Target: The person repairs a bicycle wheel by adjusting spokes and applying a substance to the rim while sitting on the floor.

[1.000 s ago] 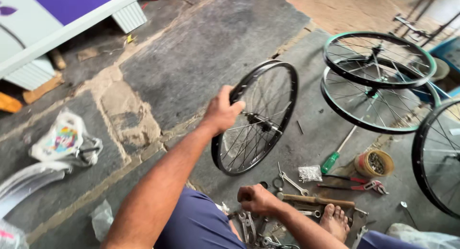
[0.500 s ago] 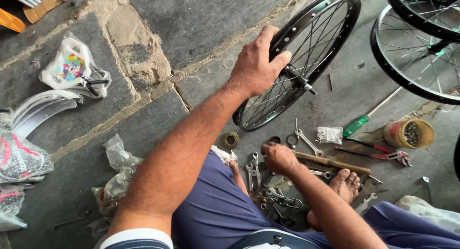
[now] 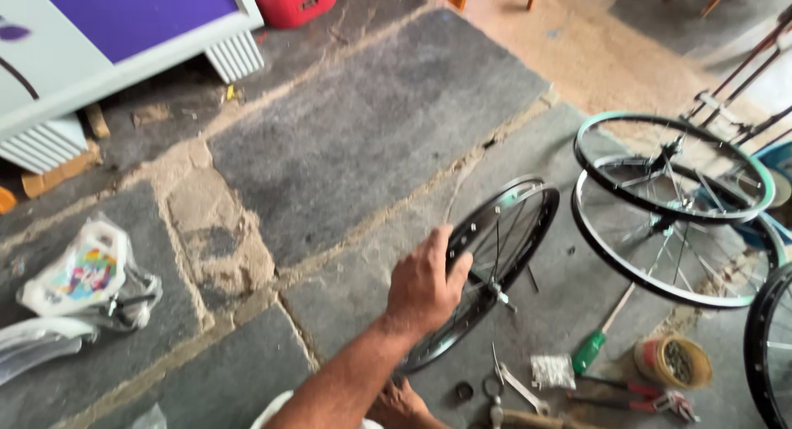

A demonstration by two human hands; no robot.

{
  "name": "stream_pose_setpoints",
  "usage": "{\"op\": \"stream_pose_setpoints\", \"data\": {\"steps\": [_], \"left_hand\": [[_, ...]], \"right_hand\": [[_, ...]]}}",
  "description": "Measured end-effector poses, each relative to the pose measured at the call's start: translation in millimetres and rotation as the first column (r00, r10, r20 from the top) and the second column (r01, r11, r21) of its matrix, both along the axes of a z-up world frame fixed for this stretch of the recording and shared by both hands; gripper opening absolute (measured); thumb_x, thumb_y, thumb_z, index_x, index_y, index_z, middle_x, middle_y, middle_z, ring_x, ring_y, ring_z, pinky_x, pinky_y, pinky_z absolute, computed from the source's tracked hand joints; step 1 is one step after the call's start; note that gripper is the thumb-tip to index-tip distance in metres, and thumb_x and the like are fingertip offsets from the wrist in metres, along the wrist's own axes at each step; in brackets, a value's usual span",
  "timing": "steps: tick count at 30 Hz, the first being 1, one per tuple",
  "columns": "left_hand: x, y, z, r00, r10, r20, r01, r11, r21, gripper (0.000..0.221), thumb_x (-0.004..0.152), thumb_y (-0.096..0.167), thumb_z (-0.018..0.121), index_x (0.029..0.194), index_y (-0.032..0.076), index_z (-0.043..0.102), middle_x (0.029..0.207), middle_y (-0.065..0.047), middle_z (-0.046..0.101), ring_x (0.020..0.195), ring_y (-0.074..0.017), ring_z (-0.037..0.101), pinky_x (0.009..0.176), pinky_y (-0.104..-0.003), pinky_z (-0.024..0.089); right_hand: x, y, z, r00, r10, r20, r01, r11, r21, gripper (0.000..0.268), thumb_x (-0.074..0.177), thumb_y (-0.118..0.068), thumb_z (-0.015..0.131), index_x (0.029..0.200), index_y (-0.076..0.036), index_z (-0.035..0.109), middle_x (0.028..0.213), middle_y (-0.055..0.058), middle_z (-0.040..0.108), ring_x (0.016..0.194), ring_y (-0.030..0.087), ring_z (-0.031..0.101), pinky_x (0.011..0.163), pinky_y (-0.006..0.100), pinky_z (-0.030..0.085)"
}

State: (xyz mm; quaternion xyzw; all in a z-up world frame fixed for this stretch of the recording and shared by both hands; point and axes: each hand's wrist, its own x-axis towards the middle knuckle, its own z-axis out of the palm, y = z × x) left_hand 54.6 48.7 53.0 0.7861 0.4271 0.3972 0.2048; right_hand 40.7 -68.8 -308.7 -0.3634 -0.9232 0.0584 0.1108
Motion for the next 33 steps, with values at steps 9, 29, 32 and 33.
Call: {"op": "stream_pose_setpoints", "data": {"steps": [9,29,32,33], "left_hand": [[-12,12,-6,0.999,-0.033,-0.006,0.032,0.995,-0.096,0.038,0.098,0.026,0.064,0.126,0.002,0.053,0.095,-0.017,0.072,0.083,-0.0325,0.075,0.069,-0.044,0.059],[-13,12,-7,0.995,0.090,-0.031,-0.094,0.979,-0.179,0.036,0.097,0.030,0.063,0.123,0.007,0.055,0.084,-0.010,0.072,0.074,-0.0257,0.076,0.064,-0.040,0.061],[-4,6,-2,0.994,0.085,-0.066,-0.094,0.985,-0.147,0.038,0.097,0.029,0.064,0.125,0.005,0.054,0.084,-0.010,0.071,0.073,-0.0257,0.075,0.061,-0.041,0.060],[-2,4,-1,0.994,0.076,-0.079,-0.087,0.984,-0.155,0.039,0.097,0.030,0.063,0.126,0.005,0.053,0.086,-0.011,0.071,0.074,-0.0272,0.075,0.061,-0.041,0.060]], "right_hand": [[26,42,52,0.999,-0.015,-0.029,0.001,0.902,-0.432,0.052,0.087,-0.024,0.072,0.137,-0.016,0.059,0.119,0.009,0.060,0.102,0.027,0.056,0.076,0.046,0.049],[225,14,170,-0.123,-0.753,-0.646,0.226,0.613,-0.757,0.076,0.081,-0.016,0.080,0.147,-0.011,0.042,0.130,0.015,0.062,0.118,0.025,0.066,0.099,0.041,0.057],[211,28,188,0.017,-0.745,-0.667,0.381,0.622,-0.684,0.076,0.082,-0.014,0.081,0.148,-0.010,0.044,0.135,0.015,0.062,0.120,0.027,0.066,0.097,0.040,0.056],[208,32,189,0.047,-0.740,-0.671,0.410,0.627,-0.663,0.075,0.082,-0.014,0.081,0.147,-0.010,0.045,0.133,0.015,0.064,0.119,0.026,0.068,0.097,0.038,0.059]]}}
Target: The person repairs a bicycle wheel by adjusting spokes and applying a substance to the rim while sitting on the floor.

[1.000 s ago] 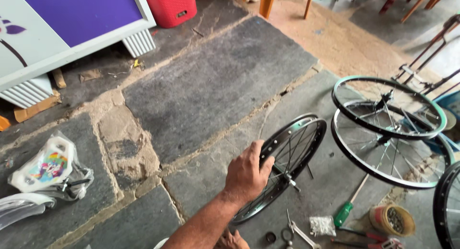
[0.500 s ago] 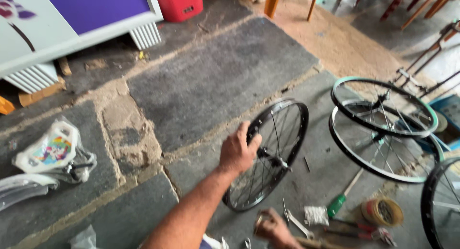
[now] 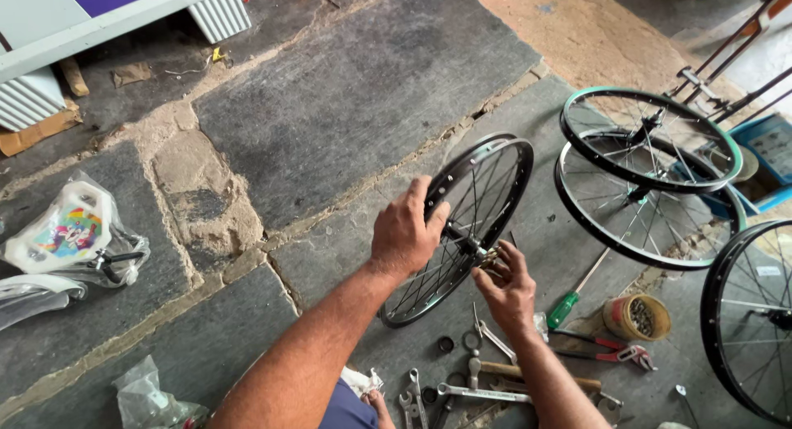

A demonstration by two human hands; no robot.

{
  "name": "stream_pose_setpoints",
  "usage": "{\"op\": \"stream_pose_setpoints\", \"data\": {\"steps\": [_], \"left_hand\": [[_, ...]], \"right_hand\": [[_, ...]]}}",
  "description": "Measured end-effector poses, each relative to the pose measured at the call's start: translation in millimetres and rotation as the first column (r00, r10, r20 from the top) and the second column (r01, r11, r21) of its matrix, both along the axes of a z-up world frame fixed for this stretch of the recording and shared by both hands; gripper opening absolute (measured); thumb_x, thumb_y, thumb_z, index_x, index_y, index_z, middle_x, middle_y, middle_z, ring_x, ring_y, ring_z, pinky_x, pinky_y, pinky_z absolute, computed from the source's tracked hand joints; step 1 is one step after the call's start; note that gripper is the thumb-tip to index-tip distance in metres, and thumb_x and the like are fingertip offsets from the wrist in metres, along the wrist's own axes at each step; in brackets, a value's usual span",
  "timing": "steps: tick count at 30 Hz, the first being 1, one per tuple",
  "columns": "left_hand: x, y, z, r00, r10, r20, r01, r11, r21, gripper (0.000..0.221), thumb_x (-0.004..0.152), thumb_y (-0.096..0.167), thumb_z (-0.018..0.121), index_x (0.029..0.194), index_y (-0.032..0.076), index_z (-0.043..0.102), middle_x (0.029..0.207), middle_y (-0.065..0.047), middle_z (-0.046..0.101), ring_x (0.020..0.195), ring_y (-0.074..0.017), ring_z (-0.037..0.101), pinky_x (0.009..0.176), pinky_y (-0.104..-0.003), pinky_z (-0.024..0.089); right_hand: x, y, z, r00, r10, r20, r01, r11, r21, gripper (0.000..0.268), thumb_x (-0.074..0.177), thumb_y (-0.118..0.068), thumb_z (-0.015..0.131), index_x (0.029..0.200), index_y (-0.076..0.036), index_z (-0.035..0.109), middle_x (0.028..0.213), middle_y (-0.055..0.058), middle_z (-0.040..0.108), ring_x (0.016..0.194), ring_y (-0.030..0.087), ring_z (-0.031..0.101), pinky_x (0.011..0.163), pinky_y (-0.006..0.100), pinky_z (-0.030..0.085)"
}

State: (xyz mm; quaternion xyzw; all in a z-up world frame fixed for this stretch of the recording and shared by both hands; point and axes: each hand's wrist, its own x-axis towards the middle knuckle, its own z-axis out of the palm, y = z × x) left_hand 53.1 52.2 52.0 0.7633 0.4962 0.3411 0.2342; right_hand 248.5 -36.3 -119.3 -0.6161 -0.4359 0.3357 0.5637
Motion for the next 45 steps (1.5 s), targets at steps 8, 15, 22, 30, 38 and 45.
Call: {"op": "stream_pose_setpoints", "data": {"steps": [8,15,22,30,38,45], "left_hand": [[6,-13,7,0.999,-0.021,0.030,0.016,0.989,0.146,0.043,0.094,0.030,0.067,0.127,0.004,0.057,0.099,-0.022,0.073,0.087,-0.0426,0.071,0.072,-0.050,0.057],[10,-11,7,0.998,-0.054,0.013,0.053,0.996,0.071,0.045,0.096,0.030,0.065,0.128,0.001,0.056,0.100,-0.020,0.073,0.086,-0.0360,0.075,0.072,-0.046,0.060],[10,-12,-1,0.995,-0.100,-0.010,0.100,0.988,0.119,0.044,0.098,0.028,0.065,0.129,0.000,0.055,0.096,-0.018,0.074,0.081,-0.0307,0.077,0.066,-0.040,0.062],[13,-19,4,0.988,-0.154,0.001,0.153,0.984,0.093,0.039,0.099,0.027,0.063,0.128,0.002,0.055,0.088,-0.016,0.072,0.077,-0.0299,0.077,0.063,-0.040,0.062],[14,-26,5,0.997,-0.079,0.012,0.074,0.969,0.236,0.040,0.095,0.029,0.068,0.125,0.004,0.058,0.096,-0.020,0.074,0.083,-0.0399,0.073,0.069,-0.047,0.058],[13,-21,5,0.992,-0.123,0.027,0.117,0.980,0.158,0.041,0.098,0.029,0.065,0.128,0.004,0.056,0.095,-0.018,0.074,0.082,-0.0350,0.076,0.068,-0.045,0.059]], "right_hand": [[-8,10,13,0.971,-0.059,0.232,0.025,0.989,0.147,0.071,0.076,-0.012,0.085,0.139,-0.005,0.055,0.120,0.014,0.073,0.105,0.020,0.075,0.087,0.033,0.062],[1,14,4,0.954,-0.040,0.298,0.041,0.999,0.001,0.074,0.078,-0.028,0.083,0.144,-0.009,0.054,0.121,0.013,0.073,0.105,0.020,0.074,0.087,0.036,0.062],[7,11,6,0.955,0.038,0.293,0.005,0.989,-0.145,0.103,0.071,-0.037,0.086,0.155,-0.008,0.034,0.136,0.018,0.052,0.106,0.025,0.069,0.078,0.040,0.066],[3,8,6,0.903,-0.010,0.430,0.053,0.995,-0.087,0.103,0.056,-0.034,0.096,0.147,-0.020,0.051,0.125,0.016,0.064,0.103,0.023,0.073,0.082,0.036,0.064],[2,11,-26,0.985,-0.079,0.152,0.059,0.990,0.131,0.081,0.073,-0.025,0.091,0.145,-0.012,0.055,0.121,0.013,0.062,0.102,0.020,0.069,0.085,0.033,0.061],[-3,2,-20,0.949,-0.116,0.293,0.064,0.982,0.179,0.083,0.074,-0.022,0.092,0.146,-0.011,0.054,0.132,0.012,0.054,0.110,0.021,0.067,0.092,0.034,0.061]]}}
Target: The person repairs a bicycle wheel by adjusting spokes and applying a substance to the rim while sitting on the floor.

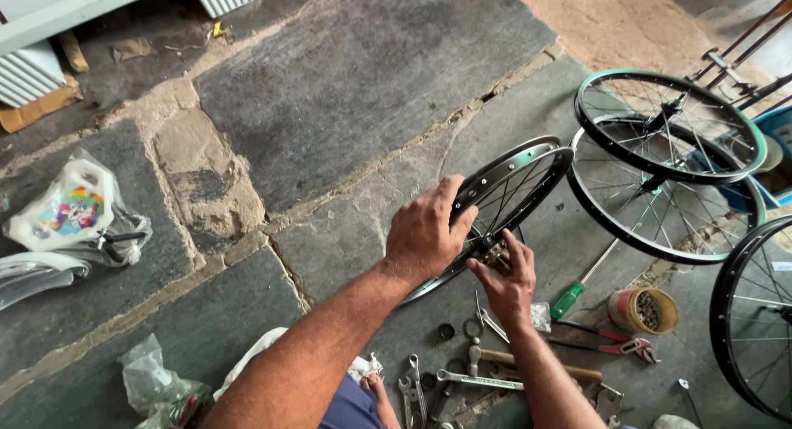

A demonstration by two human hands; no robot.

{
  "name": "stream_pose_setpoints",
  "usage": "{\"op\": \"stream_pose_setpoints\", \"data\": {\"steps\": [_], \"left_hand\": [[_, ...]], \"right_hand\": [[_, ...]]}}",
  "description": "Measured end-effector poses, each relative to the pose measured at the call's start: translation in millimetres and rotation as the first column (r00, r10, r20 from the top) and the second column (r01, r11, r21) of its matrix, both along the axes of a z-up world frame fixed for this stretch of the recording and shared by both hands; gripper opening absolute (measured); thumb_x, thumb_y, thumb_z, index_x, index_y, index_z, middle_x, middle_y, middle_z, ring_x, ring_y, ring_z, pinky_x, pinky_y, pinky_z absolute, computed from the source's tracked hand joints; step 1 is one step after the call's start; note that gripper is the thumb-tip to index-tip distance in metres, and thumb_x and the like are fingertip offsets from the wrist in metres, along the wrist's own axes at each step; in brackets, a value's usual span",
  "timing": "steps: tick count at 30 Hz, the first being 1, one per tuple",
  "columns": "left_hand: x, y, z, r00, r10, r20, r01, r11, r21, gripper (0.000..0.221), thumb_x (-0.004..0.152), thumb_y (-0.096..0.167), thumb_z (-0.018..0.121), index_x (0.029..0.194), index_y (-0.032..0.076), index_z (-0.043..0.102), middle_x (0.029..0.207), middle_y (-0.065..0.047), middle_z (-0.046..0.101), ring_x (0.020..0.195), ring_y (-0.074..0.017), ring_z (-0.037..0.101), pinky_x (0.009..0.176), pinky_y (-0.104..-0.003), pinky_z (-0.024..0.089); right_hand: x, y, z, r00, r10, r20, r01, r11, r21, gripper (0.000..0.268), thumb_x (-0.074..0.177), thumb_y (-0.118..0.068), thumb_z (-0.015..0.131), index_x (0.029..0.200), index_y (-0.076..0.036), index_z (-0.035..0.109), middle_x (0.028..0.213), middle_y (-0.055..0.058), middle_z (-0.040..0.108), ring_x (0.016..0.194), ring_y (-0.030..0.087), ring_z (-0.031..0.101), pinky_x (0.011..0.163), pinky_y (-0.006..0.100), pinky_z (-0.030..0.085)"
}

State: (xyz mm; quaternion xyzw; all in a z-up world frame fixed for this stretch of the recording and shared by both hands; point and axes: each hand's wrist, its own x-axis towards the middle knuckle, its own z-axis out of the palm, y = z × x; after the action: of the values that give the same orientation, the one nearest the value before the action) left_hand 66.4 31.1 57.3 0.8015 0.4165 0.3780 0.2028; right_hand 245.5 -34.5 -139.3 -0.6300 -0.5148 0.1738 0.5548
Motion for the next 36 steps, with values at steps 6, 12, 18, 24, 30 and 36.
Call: {"op": "stream_pose_setpoints", "data": {"steps": [6,12,18,24,30,36], "left_hand": [[1,4,-2,1.000,-0.022,-0.011,0.022,1.000,0.007,0.041,0.100,0.029,0.064,0.129,0.002,0.055,0.093,-0.017,0.073,0.080,-0.0318,0.076,0.065,-0.042,0.061],[-1,5,-8,0.999,-0.034,-0.027,0.033,0.999,-0.034,0.042,0.101,0.029,0.062,0.131,0.002,0.054,0.089,-0.014,0.072,0.075,-0.0255,0.076,0.060,-0.037,0.061],[0,3,-10,0.999,-0.027,-0.025,0.027,1.000,0.009,0.042,0.100,0.030,0.063,0.131,0.002,0.054,0.089,-0.014,0.072,0.076,-0.0261,0.076,0.061,-0.038,0.061],[-2,5,-9,0.999,-0.031,-0.012,0.031,0.999,-0.012,0.042,0.100,0.029,0.063,0.131,0.002,0.054,0.089,-0.014,0.073,0.075,-0.0260,0.077,0.061,-0.037,0.061],[-1,5,-8,0.999,-0.034,-0.023,0.032,0.998,-0.054,0.043,0.101,0.029,0.062,0.132,0.001,0.053,0.089,-0.014,0.072,0.075,-0.0256,0.077,0.061,-0.037,0.062],[-1,7,-8,0.999,-0.005,-0.032,0.005,1.000,-0.022,0.042,0.100,0.028,0.064,0.131,0.001,0.054,0.090,-0.015,0.073,0.076,-0.0259,0.077,0.061,-0.037,0.062]], "right_hand": [[-2,3,26,0.967,-0.023,0.255,0.016,1.000,0.027,0.090,0.063,-0.022,0.097,0.143,-0.012,0.057,0.132,0.014,0.052,0.112,0.025,0.065,0.091,0.035,0.061],[-1,3,20,0.941,-0.013,0.339,0.008,1.000,0.016,0.093,0.062,-0.029,0.097,0.144,-0.012,0.057,0.134,0.016,0.052,0.114,0.026,0.065,0.091,0.037,0.061],[0,6,14,0.997,-0.043,0.066,0.060,0.960,-0.274,0.091,0.080,-0.051,0.083,0.153,-0.008,0.050,0.128,0.016,0.061,0.111,0.027,0.069,0.089,0.038,0.062],[-3,-1,18,0.968,0.038,0.247,0.010,0.982,-0.189,0.108,0.076,-0.061,0.076,0.157,-0.007,0.030,0.137,0.023,0.048,0.111,0.032,0.065,0.082,0.039,0.064],[5,1,22,0.996,-0.005,0.085,0.032,0.949,-0.313,0.106,0.080,-0.065,0.067,0.155,-0.002,0.027,0.123,0.027,0.061,0.096,0.035,0.069,0.072,0.040,0.062],[2,1,25,0.892,-0.051,-0.448,-0.136,0.917,-0.375,0.091,0.089,-0.065,0.058,0.152,-0.002,0.041,0.104,0.021,0.066,0.079,0.028,0.071,0.071,0.041,0.060]]}}
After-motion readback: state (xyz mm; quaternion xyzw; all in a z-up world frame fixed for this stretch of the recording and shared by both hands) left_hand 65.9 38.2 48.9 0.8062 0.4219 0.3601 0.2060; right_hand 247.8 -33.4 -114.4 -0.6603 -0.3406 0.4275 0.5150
